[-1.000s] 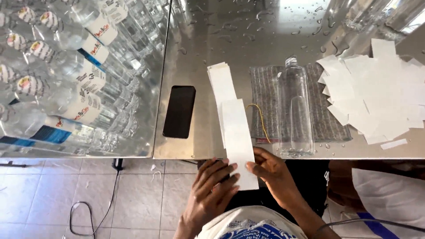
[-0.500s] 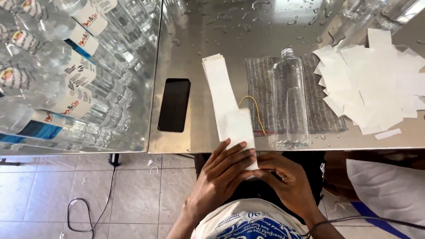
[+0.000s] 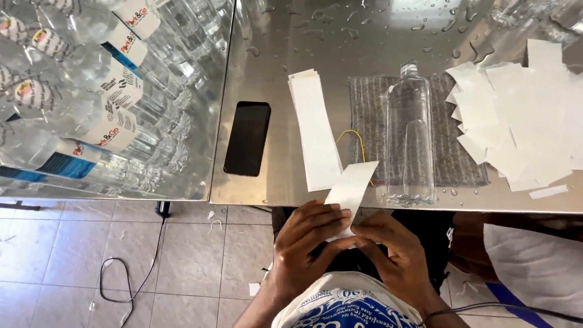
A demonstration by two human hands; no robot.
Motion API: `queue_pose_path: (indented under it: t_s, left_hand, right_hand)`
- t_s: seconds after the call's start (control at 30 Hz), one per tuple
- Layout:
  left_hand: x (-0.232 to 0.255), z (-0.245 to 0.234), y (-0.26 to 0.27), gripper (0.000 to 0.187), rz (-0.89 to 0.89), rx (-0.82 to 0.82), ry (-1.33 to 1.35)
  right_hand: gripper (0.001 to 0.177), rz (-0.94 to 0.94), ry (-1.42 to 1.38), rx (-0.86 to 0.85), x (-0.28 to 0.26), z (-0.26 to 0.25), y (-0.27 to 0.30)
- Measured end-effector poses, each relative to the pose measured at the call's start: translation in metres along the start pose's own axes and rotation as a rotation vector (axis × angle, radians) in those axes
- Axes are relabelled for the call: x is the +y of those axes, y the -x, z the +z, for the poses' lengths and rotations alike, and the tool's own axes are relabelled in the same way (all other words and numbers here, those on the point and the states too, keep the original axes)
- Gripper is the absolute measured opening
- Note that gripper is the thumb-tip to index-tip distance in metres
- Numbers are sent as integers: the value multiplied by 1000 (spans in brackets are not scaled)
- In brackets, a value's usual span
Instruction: Manually peeling and applying adhesive labels to plastic water bottles on a stainless steel production table.
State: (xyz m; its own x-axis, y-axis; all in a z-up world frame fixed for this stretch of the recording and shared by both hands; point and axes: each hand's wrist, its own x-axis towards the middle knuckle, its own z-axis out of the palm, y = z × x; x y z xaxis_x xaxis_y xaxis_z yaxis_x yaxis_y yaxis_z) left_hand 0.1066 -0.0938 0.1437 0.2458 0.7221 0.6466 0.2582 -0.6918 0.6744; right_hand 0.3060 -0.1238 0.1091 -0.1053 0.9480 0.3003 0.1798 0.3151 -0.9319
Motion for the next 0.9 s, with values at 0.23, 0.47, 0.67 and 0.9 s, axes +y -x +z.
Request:
queue_pose_path:
  t_s: [0.23,0.47,0.67,0.9]
  left_hand:
    - [3,1,-7,12,159,32,-266]
    - [-11,5,5,11,120,100,-266]
    - [-5,11,3,14,107,55,-314]
    - [-15,17,11,8,222,141,-525]
  right_hand:
    - [19,-147,114,26,-5,6,-3]
    - [18,19,72,92,-4,9,-5]
    - [19,80,-32,151,-2,16,-3]
    - [14,-75,106,165,6,21,-3]
